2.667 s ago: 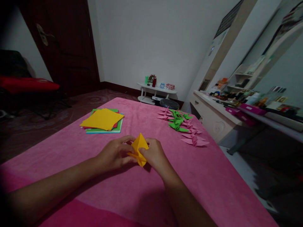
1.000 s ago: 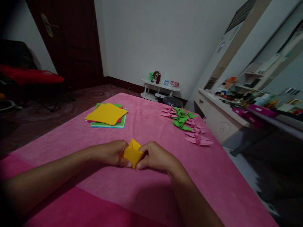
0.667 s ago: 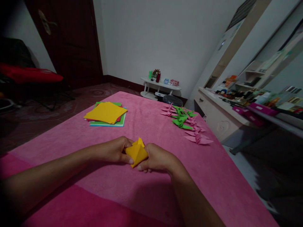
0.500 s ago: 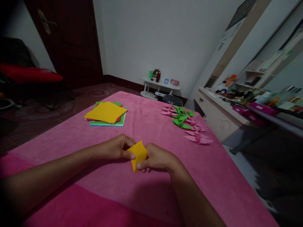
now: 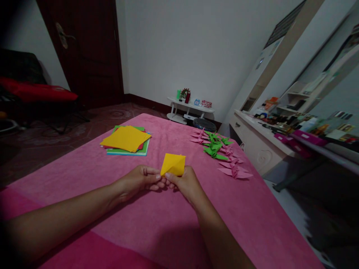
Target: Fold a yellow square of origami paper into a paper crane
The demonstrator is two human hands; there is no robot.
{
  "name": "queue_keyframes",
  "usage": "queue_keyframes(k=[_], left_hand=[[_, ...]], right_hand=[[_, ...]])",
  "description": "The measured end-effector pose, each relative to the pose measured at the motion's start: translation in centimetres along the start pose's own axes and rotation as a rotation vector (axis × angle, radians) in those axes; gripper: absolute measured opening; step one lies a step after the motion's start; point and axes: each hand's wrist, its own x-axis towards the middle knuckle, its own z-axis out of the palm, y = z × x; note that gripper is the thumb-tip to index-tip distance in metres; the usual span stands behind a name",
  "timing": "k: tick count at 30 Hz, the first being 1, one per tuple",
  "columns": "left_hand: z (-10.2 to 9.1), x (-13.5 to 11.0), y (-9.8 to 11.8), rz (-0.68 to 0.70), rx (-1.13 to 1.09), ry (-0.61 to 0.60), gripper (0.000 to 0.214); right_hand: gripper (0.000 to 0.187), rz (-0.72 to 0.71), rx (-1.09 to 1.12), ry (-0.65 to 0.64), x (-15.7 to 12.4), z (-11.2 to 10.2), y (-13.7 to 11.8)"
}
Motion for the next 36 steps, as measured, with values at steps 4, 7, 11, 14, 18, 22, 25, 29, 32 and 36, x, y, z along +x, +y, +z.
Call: queue_keyframes(k=[4,7,11,14,18,22,25,29,32,36], left_hand=[[0.0,0.2,-0.2,0.016,-0.054,0.036,0.03],[0.1,0.0,0.0,0.038,-0.06,-0.004,0.035],[0.3,-0.2,0.2,0.08,-0.051,-0.077,0.044],[0.5,-0.1,0.0,0.142,0.024,-0.028,0.042],[0.6,0.0,-0.3,0.187,0.082,0.053,0.037],[0.7,-0.1,-0.2,0.18,0.07,0.117,0.036],[0.9,-0.3,0.0,0.157,0.069,0.157,0.038],[1.1,-0.4,0.3,0.156,0.072,0.148,0.039],[1.1,-0.4,0.6,0.177,0.1,0.117,0.039],[0.7,-0.2,0.7,0.212,0.096,0.191,0.038]], right_hand=[[0.017,-0.017,-0.053,-0.037,-0.1,0.6,0.0],[0.016,-0.011,-0.042,-0.067,-0.2,0.9,0.1],[0.016,-0.087,-0.031,-0.038,-0.2,1.0,0.1],[0.018,-0.127,-0.048,-0.04,-0.1,1.3,-0.2],[0.018,-0.145,-0.114,0.039,-0.3,1.9,-0.8],[0.02,-0.167,-0.117,0.138,-0.4,2.2,-1.3],[0.022,-0.235,-0.149,0.221,-0.4,2.1,-1.1],[0.021,-0.263,-0.088,0.275,-0.2,1.8,-0.5],[0.021,-0.261,-0.043,0.239,-0.3,1.7,-0.4],[0.019,-0.233,-0.042,0.172,-0.3,1.8,-0.6]])
